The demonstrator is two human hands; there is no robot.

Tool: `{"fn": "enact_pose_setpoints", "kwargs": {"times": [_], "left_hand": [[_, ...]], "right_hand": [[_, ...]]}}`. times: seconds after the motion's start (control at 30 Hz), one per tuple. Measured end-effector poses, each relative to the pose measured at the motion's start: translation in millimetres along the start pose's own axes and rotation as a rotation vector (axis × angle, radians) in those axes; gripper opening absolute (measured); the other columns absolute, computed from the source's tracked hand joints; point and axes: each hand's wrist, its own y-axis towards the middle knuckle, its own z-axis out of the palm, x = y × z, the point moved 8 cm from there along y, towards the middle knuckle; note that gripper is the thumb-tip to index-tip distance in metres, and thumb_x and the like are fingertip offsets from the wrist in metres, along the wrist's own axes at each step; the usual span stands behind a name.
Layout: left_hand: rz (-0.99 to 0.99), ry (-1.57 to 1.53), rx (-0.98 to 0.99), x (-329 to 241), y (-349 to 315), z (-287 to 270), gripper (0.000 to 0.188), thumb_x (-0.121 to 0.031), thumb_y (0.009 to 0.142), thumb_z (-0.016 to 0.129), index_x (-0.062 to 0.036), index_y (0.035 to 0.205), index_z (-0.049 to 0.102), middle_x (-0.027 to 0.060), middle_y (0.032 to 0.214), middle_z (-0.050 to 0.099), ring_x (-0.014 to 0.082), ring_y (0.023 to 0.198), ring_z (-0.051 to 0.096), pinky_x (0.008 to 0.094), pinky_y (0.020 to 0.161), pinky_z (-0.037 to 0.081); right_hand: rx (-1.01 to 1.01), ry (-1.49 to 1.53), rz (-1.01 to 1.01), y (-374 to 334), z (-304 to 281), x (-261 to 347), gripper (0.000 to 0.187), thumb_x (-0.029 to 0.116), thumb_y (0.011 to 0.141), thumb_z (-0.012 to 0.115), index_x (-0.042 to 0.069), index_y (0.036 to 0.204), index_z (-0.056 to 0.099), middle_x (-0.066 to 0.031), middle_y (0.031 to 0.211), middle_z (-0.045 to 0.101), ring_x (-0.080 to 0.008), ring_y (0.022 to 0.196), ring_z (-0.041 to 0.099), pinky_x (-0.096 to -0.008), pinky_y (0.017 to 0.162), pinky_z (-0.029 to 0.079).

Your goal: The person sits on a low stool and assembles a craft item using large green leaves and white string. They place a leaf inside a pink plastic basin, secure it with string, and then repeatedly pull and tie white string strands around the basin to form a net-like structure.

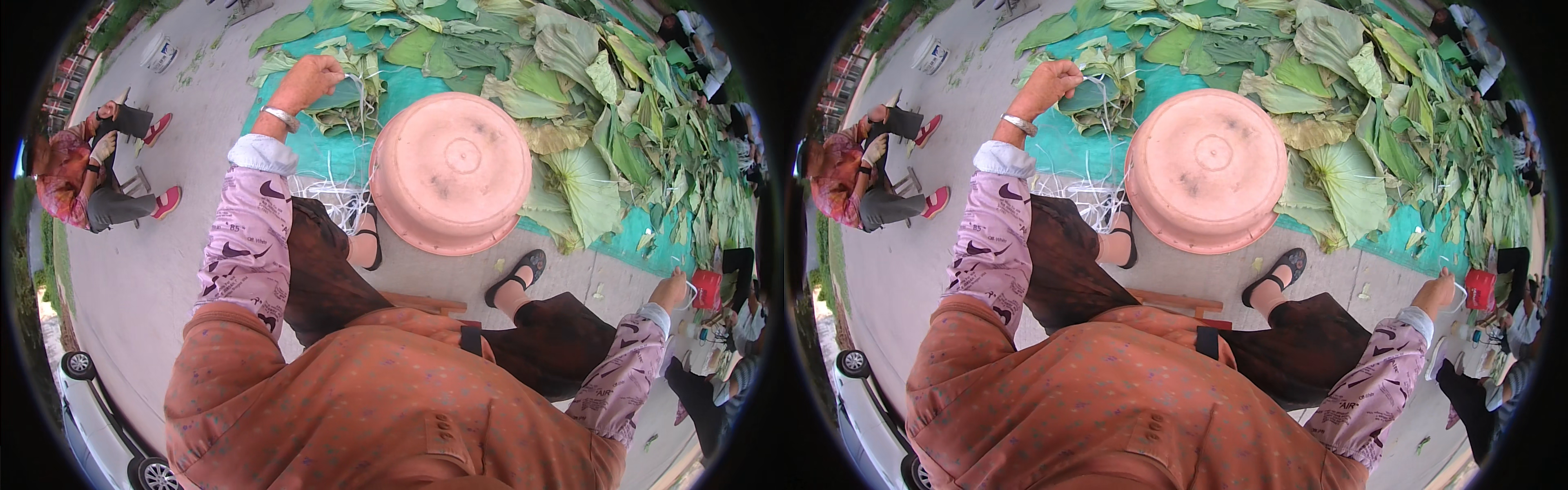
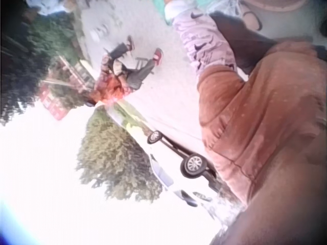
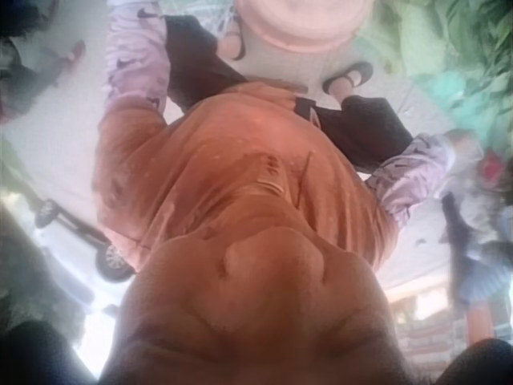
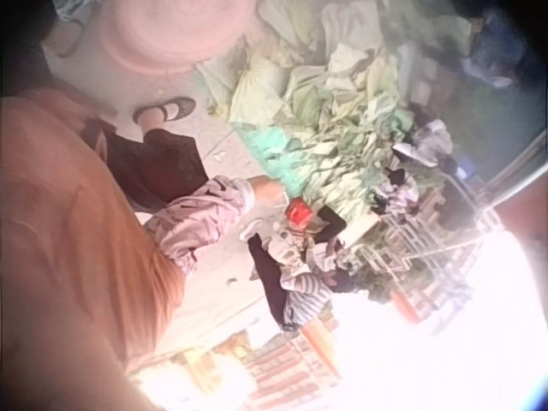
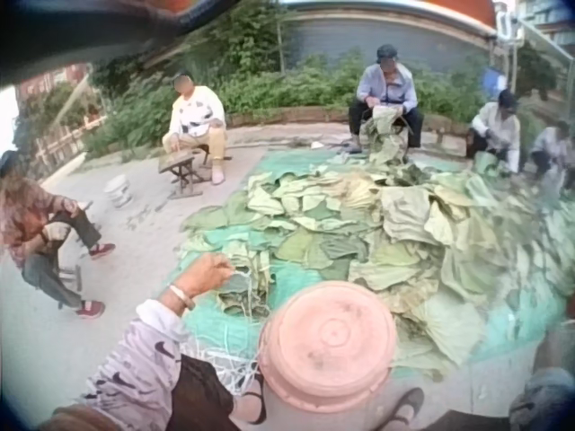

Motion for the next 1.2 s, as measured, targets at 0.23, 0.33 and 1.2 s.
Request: {"fn": "enact_pose_setpoints", "kwargs": {"times": [0.23,0.33,1.2], "left_hand": [[-0.01,-0.283,0.233,-82.1,-8.8,18.2,0.01,-0.018,0.081,0.057,-0.0079,0.081,0.059,-0.0043,0.059,0.05,0.0038,0.052,0.041,0.0188,0.047,0.034],[0.049,-0.386,0.296,-107.7,-8.2,31.0,0.011,-0.018,0.081,0.057,-0.0071,0.08,0.059,-0.0039,0.059,0.05,0.0038,0.053,0.041,0.0184,0.047,0.034],[0.5,0.241,-0.647,-114.2,-19.6,-13.6,0.017,-0.012,0.08,0.058,-0.0016,0.093,0.059,0.0049,0.079,0.059,0.0136,0.076,0.055,0.0266,0.071,0.045]], "right_hand": [[0.313,0.398,-0.105,-61.8,92.1,219.8,0.022,0.023,0.08,0.056,0.003,0.086,0.062,-0.001,0.068,0.059,-0.0098,0.064,0.045,-0.0222,0.063,0.035],[0.824,0.688,0.023,-147.7,158.7,312.3,0.022,0.018,0.088,0.048,0.001,0.099,0.055,-0.0045,0.081,0.059,-0.0149,0.078,0.059,-0.0288,0.075,0.046],[1.729,0.776,0.329,-409.9,280.3,420.0,0.008,0.014,0.085,0.055,0.006,0.087,0.056,0.0012,0.074,0.054,-0.0005,0.05,0.033,-0.0143,0.04,0.023]]}}
